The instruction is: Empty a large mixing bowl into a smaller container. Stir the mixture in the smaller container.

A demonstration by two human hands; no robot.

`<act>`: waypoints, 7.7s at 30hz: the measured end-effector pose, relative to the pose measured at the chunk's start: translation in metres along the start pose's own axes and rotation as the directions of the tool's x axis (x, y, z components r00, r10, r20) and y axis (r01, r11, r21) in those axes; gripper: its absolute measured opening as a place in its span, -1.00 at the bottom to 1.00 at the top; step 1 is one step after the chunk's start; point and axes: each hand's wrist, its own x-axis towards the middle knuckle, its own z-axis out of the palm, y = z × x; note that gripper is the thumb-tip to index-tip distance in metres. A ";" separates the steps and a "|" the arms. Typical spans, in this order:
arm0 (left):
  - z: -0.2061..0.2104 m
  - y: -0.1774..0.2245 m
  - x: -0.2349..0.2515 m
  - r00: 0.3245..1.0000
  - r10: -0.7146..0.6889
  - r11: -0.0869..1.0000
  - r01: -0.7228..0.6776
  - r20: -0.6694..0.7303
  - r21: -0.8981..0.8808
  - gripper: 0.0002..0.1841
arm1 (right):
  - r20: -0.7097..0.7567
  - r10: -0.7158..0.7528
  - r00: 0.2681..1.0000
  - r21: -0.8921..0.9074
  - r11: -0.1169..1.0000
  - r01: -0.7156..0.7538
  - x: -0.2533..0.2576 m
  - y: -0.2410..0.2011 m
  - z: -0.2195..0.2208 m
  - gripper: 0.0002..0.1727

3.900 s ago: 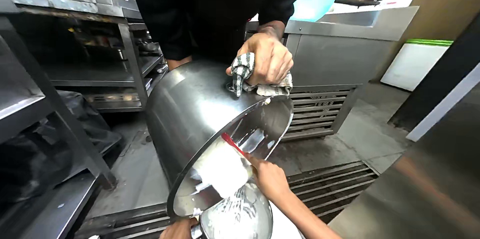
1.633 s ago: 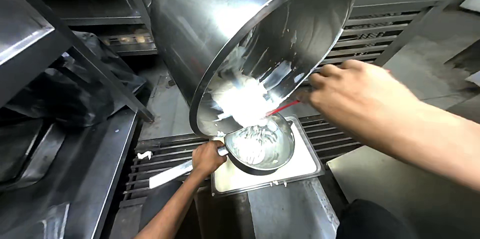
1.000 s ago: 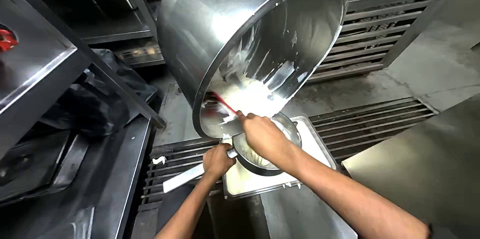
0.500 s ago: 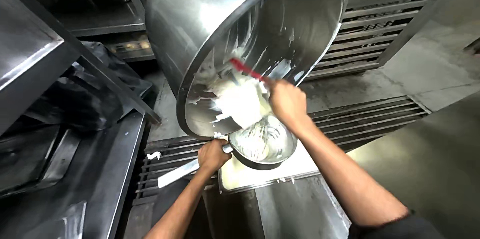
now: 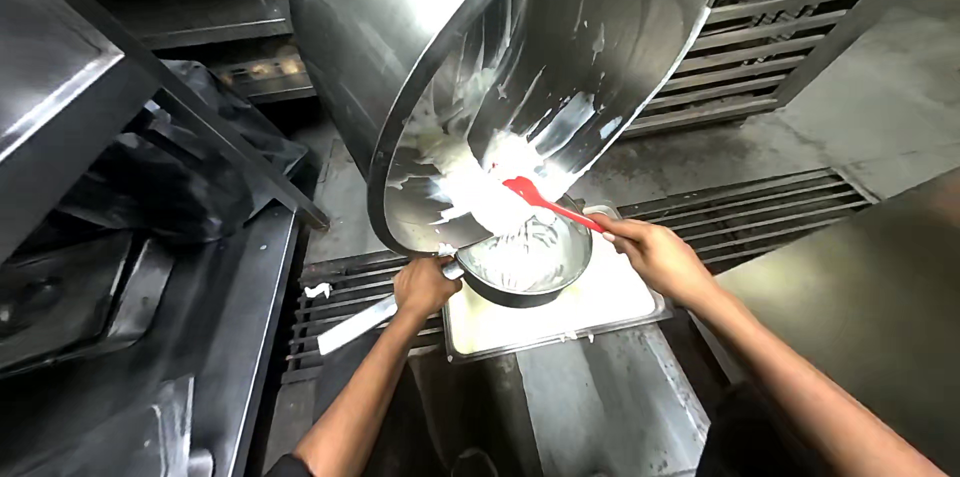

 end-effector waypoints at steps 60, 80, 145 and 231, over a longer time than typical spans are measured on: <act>0.010 0.014 0.019 0.995 0.015 0.995 -0.024 0.098 0.096 -0.54 | -0.316 -0.069 0.946 -0.375 0.925 -0.057 0.119 -0.126 -0.037 -0.63; 0.012 0.016 0.014 0.994 0.041 0.996 -0.048 0.099 0.079 -0.60 | 0.159 -0.209 0.965 -0.538 0.801 0.262 0.191 -0.172 -0.094 -0.79; -0.010 0.018 -0.016 0.999 0.021 1.000 -0.021 0.044 -0.008 -0.66 | 0.338 0.030 0.941 -0.081 0.997 -0.003 0.016 -0.215 0.006 -0.24; -0.005 0.000 0.013 0.995 -0.005 0.998 0.010 0.104 -0.055 -0.60 | -0.126 0.190 0.974 -0.350 0.910 -0.223 0.107 -0.139 -0.048 -0.46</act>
